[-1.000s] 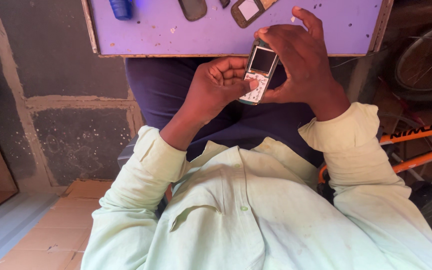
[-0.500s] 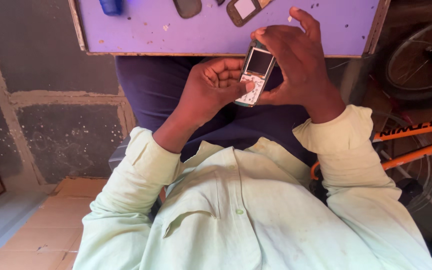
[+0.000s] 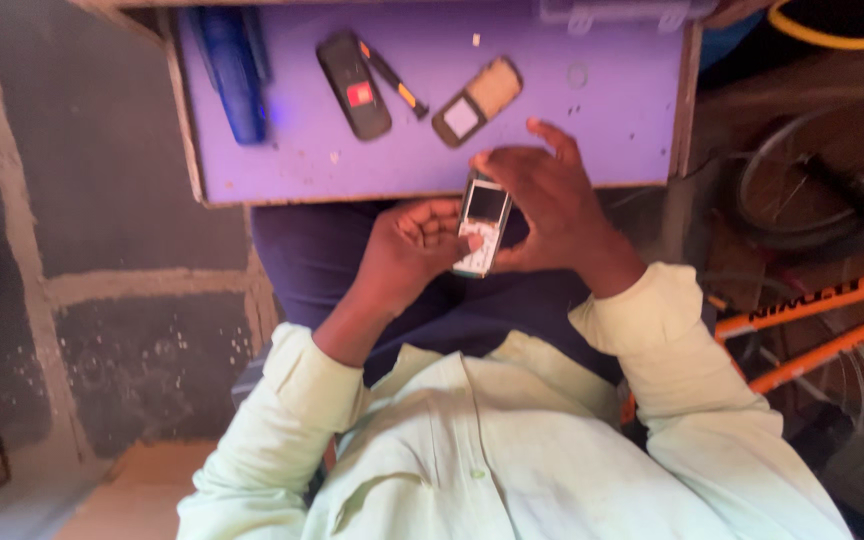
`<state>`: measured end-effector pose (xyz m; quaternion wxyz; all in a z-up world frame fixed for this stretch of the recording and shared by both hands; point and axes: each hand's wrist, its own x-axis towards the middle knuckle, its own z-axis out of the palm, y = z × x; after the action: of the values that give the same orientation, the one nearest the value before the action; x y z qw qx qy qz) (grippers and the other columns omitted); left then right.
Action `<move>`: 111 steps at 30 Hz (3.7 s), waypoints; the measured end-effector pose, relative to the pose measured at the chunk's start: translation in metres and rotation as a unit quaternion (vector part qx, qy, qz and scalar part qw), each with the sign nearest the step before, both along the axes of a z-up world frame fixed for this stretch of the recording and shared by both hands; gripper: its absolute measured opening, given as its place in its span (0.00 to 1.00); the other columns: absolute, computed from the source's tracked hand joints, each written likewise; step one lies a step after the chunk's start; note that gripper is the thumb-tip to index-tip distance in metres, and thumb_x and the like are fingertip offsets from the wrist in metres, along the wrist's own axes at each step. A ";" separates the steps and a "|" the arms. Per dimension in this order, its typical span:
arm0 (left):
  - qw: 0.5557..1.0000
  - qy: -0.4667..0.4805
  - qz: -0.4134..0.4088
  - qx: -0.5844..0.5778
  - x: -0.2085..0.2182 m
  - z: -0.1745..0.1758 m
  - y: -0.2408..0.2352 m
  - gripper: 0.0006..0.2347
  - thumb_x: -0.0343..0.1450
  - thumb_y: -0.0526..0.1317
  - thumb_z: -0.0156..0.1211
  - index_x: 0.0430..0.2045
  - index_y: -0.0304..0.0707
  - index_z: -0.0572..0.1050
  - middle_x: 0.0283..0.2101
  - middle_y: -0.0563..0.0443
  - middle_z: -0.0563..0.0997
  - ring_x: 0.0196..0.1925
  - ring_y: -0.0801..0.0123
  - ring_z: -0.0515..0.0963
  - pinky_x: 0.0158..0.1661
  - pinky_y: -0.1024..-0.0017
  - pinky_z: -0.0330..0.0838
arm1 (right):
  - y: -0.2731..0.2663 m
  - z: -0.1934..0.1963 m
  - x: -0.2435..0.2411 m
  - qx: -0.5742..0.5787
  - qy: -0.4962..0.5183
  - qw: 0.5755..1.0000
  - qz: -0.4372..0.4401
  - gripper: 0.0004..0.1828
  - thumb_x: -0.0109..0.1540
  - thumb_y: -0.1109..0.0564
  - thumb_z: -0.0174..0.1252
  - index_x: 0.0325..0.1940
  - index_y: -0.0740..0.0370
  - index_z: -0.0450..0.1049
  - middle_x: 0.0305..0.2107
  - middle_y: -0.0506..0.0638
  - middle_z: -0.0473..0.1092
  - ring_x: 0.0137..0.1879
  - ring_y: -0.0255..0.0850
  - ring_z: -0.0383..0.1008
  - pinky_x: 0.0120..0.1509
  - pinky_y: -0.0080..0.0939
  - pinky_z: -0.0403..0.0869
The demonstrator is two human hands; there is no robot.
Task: The person disassembles a small mobile phone, removes the battery, and cleans the exposed circuit board using a spray and a brush. The person then uses a heat gun on the board before placing it on the workbench.
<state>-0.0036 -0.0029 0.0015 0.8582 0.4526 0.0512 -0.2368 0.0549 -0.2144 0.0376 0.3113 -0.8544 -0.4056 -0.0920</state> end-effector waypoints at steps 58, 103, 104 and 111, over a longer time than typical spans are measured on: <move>0.997 -0.001 -0.007 0.071 0.009 -0.017 -0.004 0.15 0.67 0.31 0.69 0.47 0.26 0.78 0.41 0.47 0.85 0.38 0.74 0.84 0.38 0.77 0.79 | 0.002 -0.006 -0.004 0.013 -0.008 1.000 -0.017 0.52 0.41 0.41 0.77 0.63 0.65 0.67 0.50 0.57 0.74 0.58 0.50 0.75 0.76 0.61 0.58; 0.999 0.011 -0.012 0.031 0.006 0.003 0.003 0.17 0.70 0.27 0.68 0.52 0.21 0.73 0.47 0.41 0.84 0.45 0.71 0.85 0.48 0.73 0.82 | -0.005 -0.009 -0.002 0.010 -0.038 0.999 -0.003 0.46 0.59 0.35 0.79 0.68 0.64 0.68 0.55 0.54 0.75 0.63 0.47 0.77 0.80 0.59 0.58; 0.999 0.011 -0.012 0.033 0.006 0.003 0.003 0.17 0.70 0.27 0.68 0.53 0.21 0.73 0.47 0.41 0.84 0.45 0.71 0.85 0.48 0.73 0.82 | -0.005 -0.009 -0.002 0.011 -0.039 0.999 -0.002 0.46 0.59 0.35 0.79 0.68 0.64 0.68 0.55 0.54 0.75 0.63 0.47 0.77 0.80 0.59 0.58; 1.000 -0.001 -0.010 0.029 0.005 0.001 0.001 0.17 0.70 0.28 0.68 0.53 0.22 0.73 0.48 0.42 0.84 0.47 0.72 0.84 0.50 0.73 0.81 | -0.005 -0.005 -0.003 0.009 -0.033 0.999 -0.003 0.44 0.58 0.37 0.77 0.65 0.66 0.67 0.55 0.55 0.75 0.64 0.47 0.77 0.81 0.58 0.57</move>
<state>0.0010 -0.0020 0.0029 0.8423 0.4783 0.0526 -0.2430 0.0524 -0.2196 0.0322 0.3050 -0.8494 -0.4124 -0.1242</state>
